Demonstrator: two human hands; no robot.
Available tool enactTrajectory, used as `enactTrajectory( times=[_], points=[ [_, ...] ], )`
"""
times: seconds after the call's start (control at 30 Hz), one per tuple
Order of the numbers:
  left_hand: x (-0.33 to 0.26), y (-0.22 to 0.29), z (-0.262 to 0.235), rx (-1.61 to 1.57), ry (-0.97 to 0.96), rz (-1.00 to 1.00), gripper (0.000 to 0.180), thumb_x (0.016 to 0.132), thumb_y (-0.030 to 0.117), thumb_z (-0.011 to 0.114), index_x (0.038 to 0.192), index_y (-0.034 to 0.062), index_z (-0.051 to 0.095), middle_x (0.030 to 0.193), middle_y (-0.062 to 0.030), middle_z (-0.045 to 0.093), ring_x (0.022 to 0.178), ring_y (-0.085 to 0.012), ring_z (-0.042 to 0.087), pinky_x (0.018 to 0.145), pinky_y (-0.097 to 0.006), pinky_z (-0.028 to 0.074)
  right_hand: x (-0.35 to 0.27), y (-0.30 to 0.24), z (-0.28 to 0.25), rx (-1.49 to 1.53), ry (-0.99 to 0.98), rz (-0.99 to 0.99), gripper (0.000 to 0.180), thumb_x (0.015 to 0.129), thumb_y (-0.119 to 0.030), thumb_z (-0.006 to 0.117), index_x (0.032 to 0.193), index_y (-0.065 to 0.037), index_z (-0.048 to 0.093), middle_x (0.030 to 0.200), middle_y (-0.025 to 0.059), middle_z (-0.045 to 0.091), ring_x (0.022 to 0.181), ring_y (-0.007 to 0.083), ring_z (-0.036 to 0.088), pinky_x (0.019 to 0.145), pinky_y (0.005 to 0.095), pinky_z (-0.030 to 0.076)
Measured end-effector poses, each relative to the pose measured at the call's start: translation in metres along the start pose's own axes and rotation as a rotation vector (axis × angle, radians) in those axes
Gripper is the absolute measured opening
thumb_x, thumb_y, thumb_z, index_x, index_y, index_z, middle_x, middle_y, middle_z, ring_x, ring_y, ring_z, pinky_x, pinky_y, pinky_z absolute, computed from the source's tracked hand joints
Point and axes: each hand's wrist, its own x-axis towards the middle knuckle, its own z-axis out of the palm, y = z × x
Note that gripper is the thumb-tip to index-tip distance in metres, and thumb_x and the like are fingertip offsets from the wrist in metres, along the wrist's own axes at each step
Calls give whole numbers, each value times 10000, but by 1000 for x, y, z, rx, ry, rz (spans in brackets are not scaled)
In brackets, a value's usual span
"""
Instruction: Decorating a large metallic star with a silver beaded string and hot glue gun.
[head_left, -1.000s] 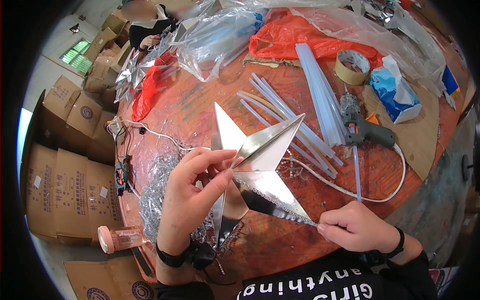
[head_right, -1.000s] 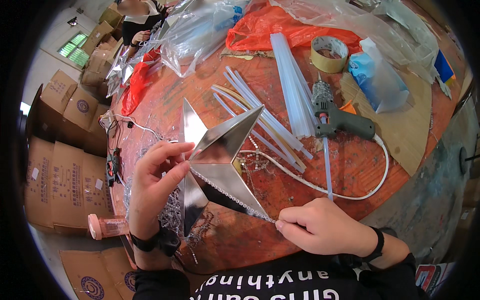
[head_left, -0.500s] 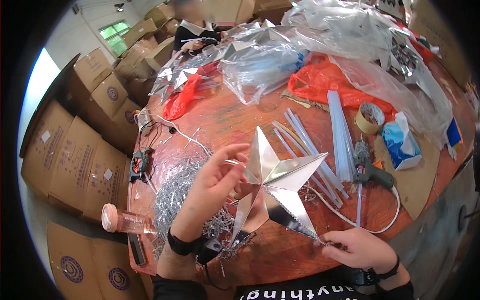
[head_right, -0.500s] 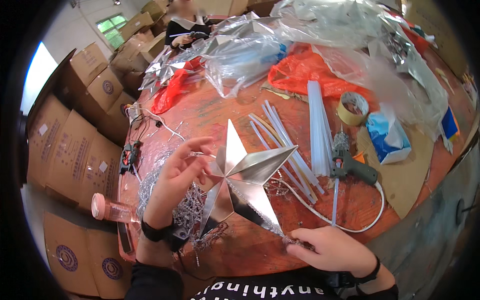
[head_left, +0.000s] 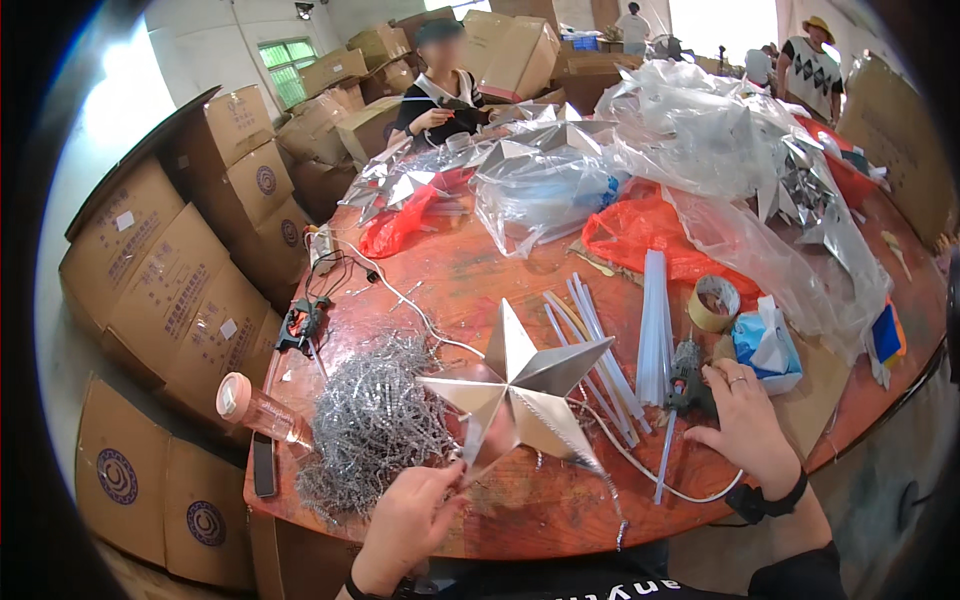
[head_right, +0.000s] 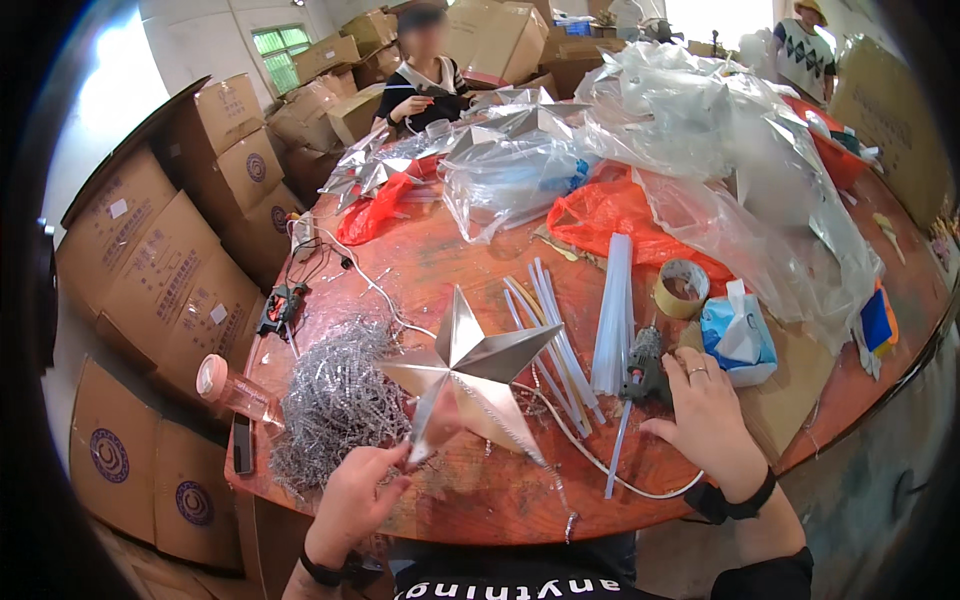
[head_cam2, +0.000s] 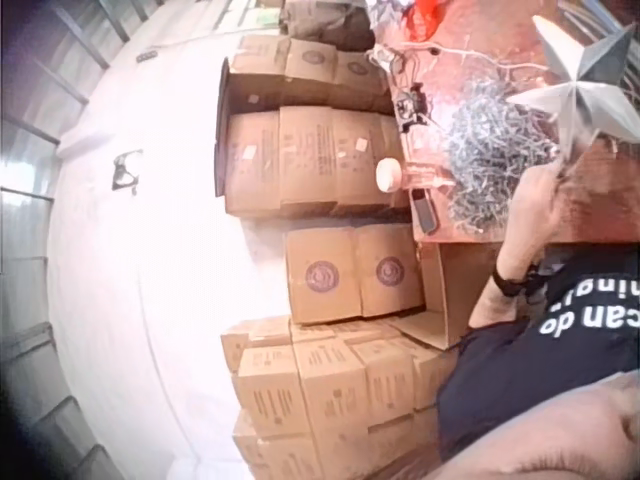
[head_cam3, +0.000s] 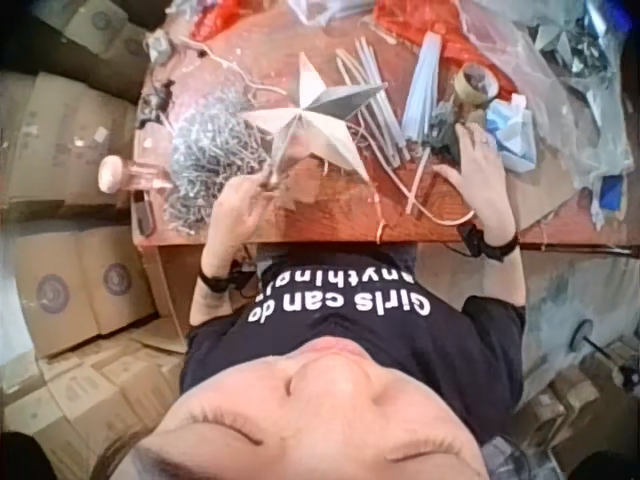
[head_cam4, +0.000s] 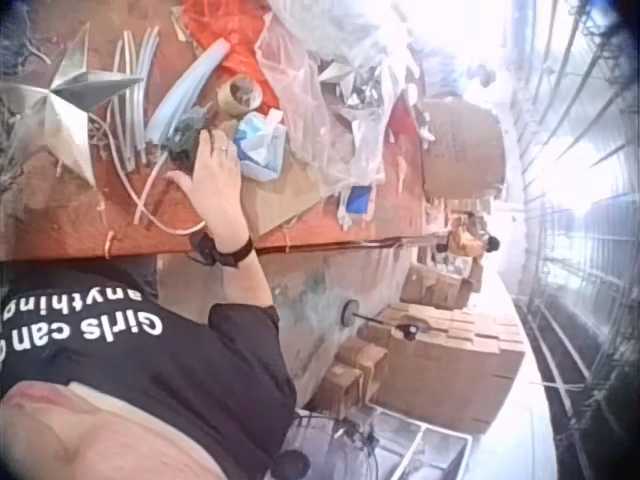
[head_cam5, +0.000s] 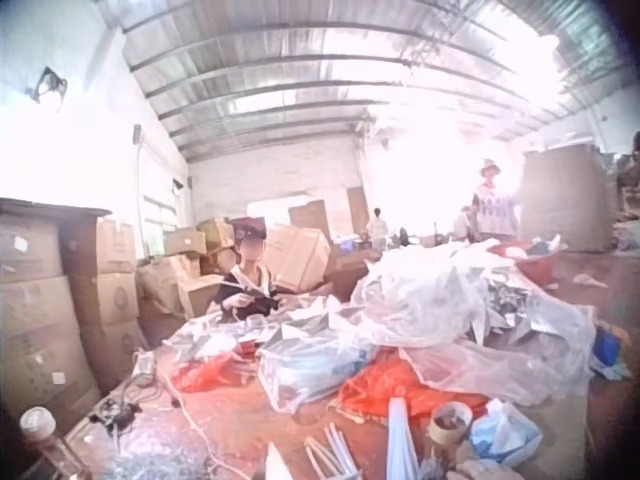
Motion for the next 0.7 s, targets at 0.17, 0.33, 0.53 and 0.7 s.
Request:
enactTrajectory(
  times=[0.17,0.33,0.53,0.7],
  points=[
    [9,11,0,-75,39,135,284,869,164,754,1131,63,719,919,-110,694,844,-304,676,742,-399,548,19,16,20,82,-104,67,667,713,-240,862,1247,30,567,1276,205,556,1227,389,504,1063,447,420],
    [37,-14,-23,-9,60,187,340,858,177,767,1170,57,708,1097,-124,668,1033,-324,641,903,-416,517,21,18,24,107,-53,78,437,692,-111,801,1074,27,640,1134,181,628,1107,376,568,976,448,474],
    [73,-57,-24,104,36,275,549,873,245,757,1366,75,584,1226,-153,614,1145,-353,603,982,-445,482,16,5,-7,157,191,275,425,674,-22,740,1081,30,627,1031,207,627,1000,398,594,908,409,501],
    [68,-76,-19,-47,-100,93,506,860,227,780,1328,110,628,1024,-96,653,859,-265,699,731,-370,552,20,-13,-38,438,551,426,337,882,30,658,1212,8,595,1047,104,637,1008,242,598,934,353,481]
  ],
)
